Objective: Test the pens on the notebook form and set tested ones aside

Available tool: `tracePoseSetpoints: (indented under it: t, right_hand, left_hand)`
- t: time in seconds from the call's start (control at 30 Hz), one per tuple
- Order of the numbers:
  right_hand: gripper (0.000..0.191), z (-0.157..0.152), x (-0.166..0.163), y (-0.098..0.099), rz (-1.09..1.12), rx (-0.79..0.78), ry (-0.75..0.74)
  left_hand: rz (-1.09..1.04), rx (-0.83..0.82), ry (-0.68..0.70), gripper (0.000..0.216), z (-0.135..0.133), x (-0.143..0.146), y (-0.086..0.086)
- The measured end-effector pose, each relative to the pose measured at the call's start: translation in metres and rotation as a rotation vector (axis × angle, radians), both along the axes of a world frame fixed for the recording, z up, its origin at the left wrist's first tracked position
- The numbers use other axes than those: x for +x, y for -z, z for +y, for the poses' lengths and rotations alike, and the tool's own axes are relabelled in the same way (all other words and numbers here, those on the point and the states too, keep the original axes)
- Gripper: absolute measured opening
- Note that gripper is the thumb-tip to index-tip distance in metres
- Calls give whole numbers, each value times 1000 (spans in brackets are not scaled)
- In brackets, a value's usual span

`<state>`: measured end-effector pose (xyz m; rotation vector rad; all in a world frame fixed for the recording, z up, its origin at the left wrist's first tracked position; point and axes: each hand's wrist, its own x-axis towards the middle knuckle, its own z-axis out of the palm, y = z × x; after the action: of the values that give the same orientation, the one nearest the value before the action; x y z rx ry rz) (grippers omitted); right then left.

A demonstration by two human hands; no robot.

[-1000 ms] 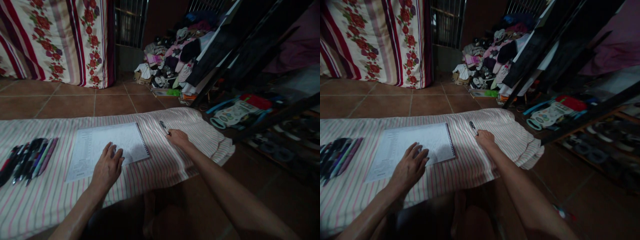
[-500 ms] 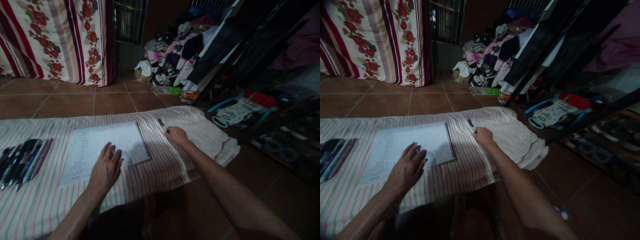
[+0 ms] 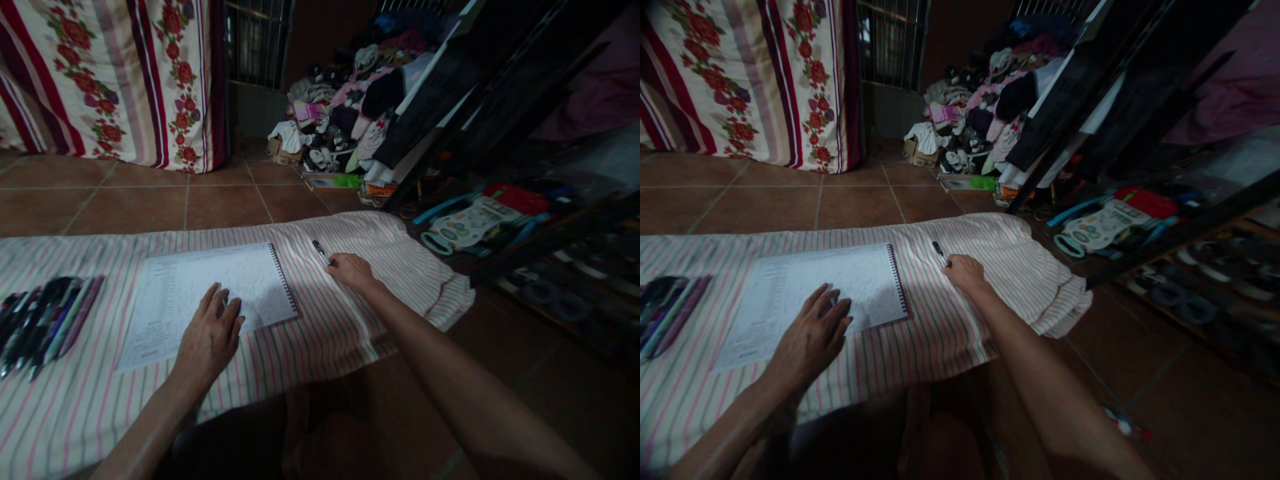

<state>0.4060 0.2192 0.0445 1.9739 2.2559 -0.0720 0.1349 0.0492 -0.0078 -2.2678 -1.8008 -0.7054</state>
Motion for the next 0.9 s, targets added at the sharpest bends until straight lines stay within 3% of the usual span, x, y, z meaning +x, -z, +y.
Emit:
tracePoseSetpoints:
  t: [0.37, 0.5, 0.57, 0.67, 0.8, 0.9]
  right_hand:
    - [35, -3, -5, -1, 15, -4, 14]
    - [36, -11, -22, -7, 113, 148, 23]
    - [35, -19, -38, -10, 258, 224, -12]
    - [33, -40, -71, -9, 583, 219, -16]
    - [42, -76, -124, 2, 1116, 38, 28]
    - [38, -101, -158, 9, 1215, -49, -20]
  left_hand:
    - [-54, -18, 27, 20, -2, 0, -5]
    - [-77, -20, 4, 19, -5, 0, -5]
    - [-95, -23, 8, 19, -6, -1, -4]
    - [-133, -23, 0, 18, -10, -5, -3]
    - [-132, -16, -32, 16, -13, -15, -7]
    - [-99, -17, -88, 15, -15, -29, -11]
